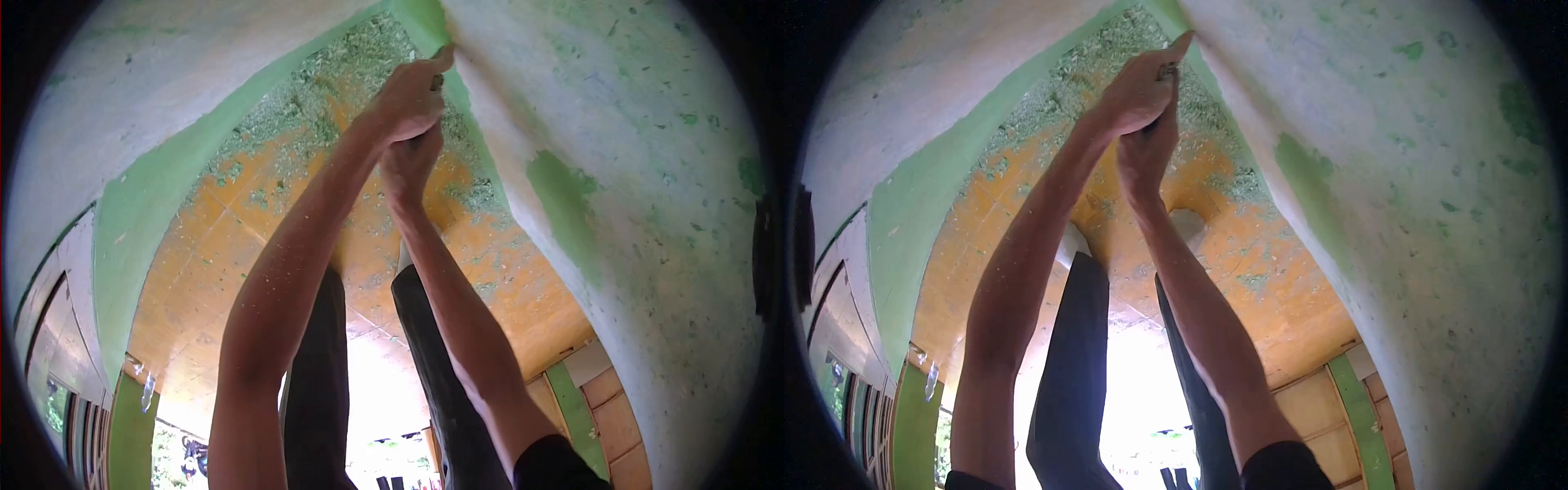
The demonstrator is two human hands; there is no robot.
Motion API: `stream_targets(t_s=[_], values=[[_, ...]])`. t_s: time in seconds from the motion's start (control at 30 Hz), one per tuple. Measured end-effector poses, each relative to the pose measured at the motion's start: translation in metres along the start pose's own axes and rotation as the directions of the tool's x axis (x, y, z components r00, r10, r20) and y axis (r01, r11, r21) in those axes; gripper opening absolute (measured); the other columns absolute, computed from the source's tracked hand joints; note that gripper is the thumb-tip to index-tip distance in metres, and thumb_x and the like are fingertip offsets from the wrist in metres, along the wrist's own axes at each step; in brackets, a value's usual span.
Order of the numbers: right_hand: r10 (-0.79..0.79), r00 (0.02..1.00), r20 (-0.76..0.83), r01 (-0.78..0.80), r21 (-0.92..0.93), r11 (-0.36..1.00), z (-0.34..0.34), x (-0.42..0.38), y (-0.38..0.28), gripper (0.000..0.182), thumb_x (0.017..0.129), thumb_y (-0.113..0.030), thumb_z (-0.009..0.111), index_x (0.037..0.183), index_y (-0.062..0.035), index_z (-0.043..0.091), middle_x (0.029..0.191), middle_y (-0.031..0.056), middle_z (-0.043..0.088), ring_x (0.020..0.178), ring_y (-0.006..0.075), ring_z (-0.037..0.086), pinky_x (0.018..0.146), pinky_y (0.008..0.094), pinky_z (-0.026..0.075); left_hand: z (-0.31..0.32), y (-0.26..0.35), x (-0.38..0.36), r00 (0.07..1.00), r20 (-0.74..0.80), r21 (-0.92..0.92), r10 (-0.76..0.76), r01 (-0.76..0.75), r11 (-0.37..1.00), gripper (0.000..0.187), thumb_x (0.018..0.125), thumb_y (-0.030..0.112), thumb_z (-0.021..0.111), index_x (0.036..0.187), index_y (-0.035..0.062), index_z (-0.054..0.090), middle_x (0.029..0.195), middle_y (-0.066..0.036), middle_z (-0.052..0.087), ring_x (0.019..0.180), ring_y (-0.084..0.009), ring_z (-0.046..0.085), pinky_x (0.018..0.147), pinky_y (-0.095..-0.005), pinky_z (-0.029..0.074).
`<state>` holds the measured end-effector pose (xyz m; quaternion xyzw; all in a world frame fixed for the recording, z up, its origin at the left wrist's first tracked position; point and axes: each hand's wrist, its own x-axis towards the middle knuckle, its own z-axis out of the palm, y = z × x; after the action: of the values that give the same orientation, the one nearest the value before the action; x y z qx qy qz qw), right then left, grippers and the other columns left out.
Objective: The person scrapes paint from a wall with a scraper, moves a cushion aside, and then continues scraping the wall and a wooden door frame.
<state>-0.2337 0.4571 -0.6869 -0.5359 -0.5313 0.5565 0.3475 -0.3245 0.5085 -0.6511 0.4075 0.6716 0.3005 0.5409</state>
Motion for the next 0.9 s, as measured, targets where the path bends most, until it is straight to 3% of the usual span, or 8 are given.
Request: stream_targets(t_s=[0.1, 0.13, 0.3, 0.37, 0.5, 0.57, 0.6, 0.9], values=[[0.074, 0.997, 0.017, -0.074, 0.012, 0.997, -0.038, -0.027, 0.009, 0.066, 0.087, -0.014, 0.061, 0.143, 0.0028, 0.031, 0.129, 0.0215, 0.053, 0.115, 0.0223, 0.053, 0.096, 0.0317, 0.04, 0.044, -0.007, -0.018, 0.962, -0.151, 0.082, 0.228, -0.218, 0.973, 0.07, 0.072, -0.005, 0.042, 0.141, 0.0049, 0.039, 0.111, -0.032, 0.058, 0.097, -0.0298, 0.066, 0.09, -0.0393, 0.048], [0.202, 0.979, 0.021, -0.203, 0.077, 0.976, -0.045, -0.022, -0.003, 0.064, 0.086, -0.015, 0.062, 0.141, 0.0027, 0.034, 0.123, 0.0206, 0.057, 0.111, 0.0222, 0.055, 0.093, 0.0307, 0.042, 0.043, -0.003, -0.015, 0.972, -0.109, 0.105, 0.207, -0.196, 0.975, 0.068, 0.074, -0.005, 0.042, 0.141, 0.0037, 0.038, 0.112, -0.033, 0.057, 0.093, -0.029, 0.067, 0.086, -0.0384, 0.05], [0.052, 0.998, 0.04, -0.049, -0.067, 0.997, -0.021, -0.015, 0.002, 0.052, 0.088, -0.01, 0.056, 0.136, 0.0028, 0.041, 0.111, 0.0158, 0.063, 0.1, 0.0172, 0.059, 0.084, 0.0281, 0.045, 0.015, 0.0, -0.006, 0.996, 0.089, 0.093, 0.019, -0.027, 0.995, 0.063, 0.079, -0.001, 0.043, 0.141, 0.0019, 0.037, 0.102, -0.032, 0.06, 0.093, -0.0373, 0.064, 0.083, -0.0417, 0.049], [0.244, 0.969, -0.026, -0.242, 0.06, 0.968, -0.033, -0.019, -0.008, 0.05, 0.09, -0.008, 0.053, 0.137, 0.0023, 0.04, 0.11, 0.0145, 0.063, 0.095, 0.0151, 0.058, 0.083, 0.0268, 0.045, 0.03, -0.006, -0.008, 0.985, -0.039, 0.094, 0.167, -0.163, 0.982, 0.054, 0.082, 0.001, 0.043, 0.136, 0.0011, 0.043, 0.094, -0.03, 0.061, 0.088, -0.0386, 0.064, 0.079, -0.0444, 0.049], [0.166, 0.986, 0.0, -0.166, 0.026, 0.986, -0.07, -0.019, -0.028, 0.051, 0.09, -0.009, 0.053, 0.139, 0.0009, 0.04, 0.112, 0.0135, 0.062, 0.094, 0.0146, 0.057, 0.082, 0.0272, 0.045, 0.057, -0.001, -0.018, 0.985, -0.096, 0.033, 0.14, -0.138, 0.99, 0.04, 0.085, 0.005, 0.044, 0.124, -0.0014, 0.051, 0.093, -0.03, 0.06, 0.09, -0.043, 0.062, 0.08, -0.0471, 0.047], [0.36, 0.923, 0.135, -0.359, -0.034, 0.933, -0.08, -0.007, -0.051, 0.051, 0.091, -0.009, 0.053, 0.14, 0.0012, 0.04, 0.117, 0.0135, 0.061, 0.102, 0.0148, 0.056, 0.086, 0.027, 0.044, 0.063, 0.007, -0.016, 0.983, -0.178, 0.026, 0.055, -0.051, 0.998, 0.03, 0.086, 0.008, 0.046, 0.113, -0.0031, 0.053, 0.092, -0.03, 0.06, 0.092, -0.0472, 0.059, 0.082, -0.05, 0.046], [0.161, 0.974, 0.161, -0.159, -0.026, 0.987, -0.079, 0.005, -0.024, 0.052, 0.091, -0.009, 0.054, 0.139, 0.0031, 0.039, 0.122, 0.0155, 0.059, 0.106, 0.0161, 0.056, 0.09, 0.0271, 0.043, 0.053, 0.007, -0.01, 0.985, -0.163, 0.076, 0.06, -0.048, 0.996, 0.029, 0.088, 0.011, 0.047, 0.114, -0.0037, 0.051, 0.092, -0.031, 0.06, 0.093, -0.0486, 0.058, 0.081, -0.051, 0.046], [0.091, 0.992, 0.091, -0.092, 0.01, 0.996, -0.068, -0.007, -0.028, 0.049, 0.091, -0.009, 0.052, 0.137, 0.0059, 0.039, 0.125, 0.0192, 0.057, 0.113, 0.0204, 0.056, 0.094, 0.0295, 0.042, 0.068, -0.007, -0.015, 0.901, -0.266, 0.075, 0.343, -0.335, 0.939, 0.057, 0.087, 0.006, 0.043, 0.14, -0.0055, 0.028, 0.101, -0.034, 0.059, 0.097, -0.0484, 0.058, 0.088, -0.0479, 0.045]])
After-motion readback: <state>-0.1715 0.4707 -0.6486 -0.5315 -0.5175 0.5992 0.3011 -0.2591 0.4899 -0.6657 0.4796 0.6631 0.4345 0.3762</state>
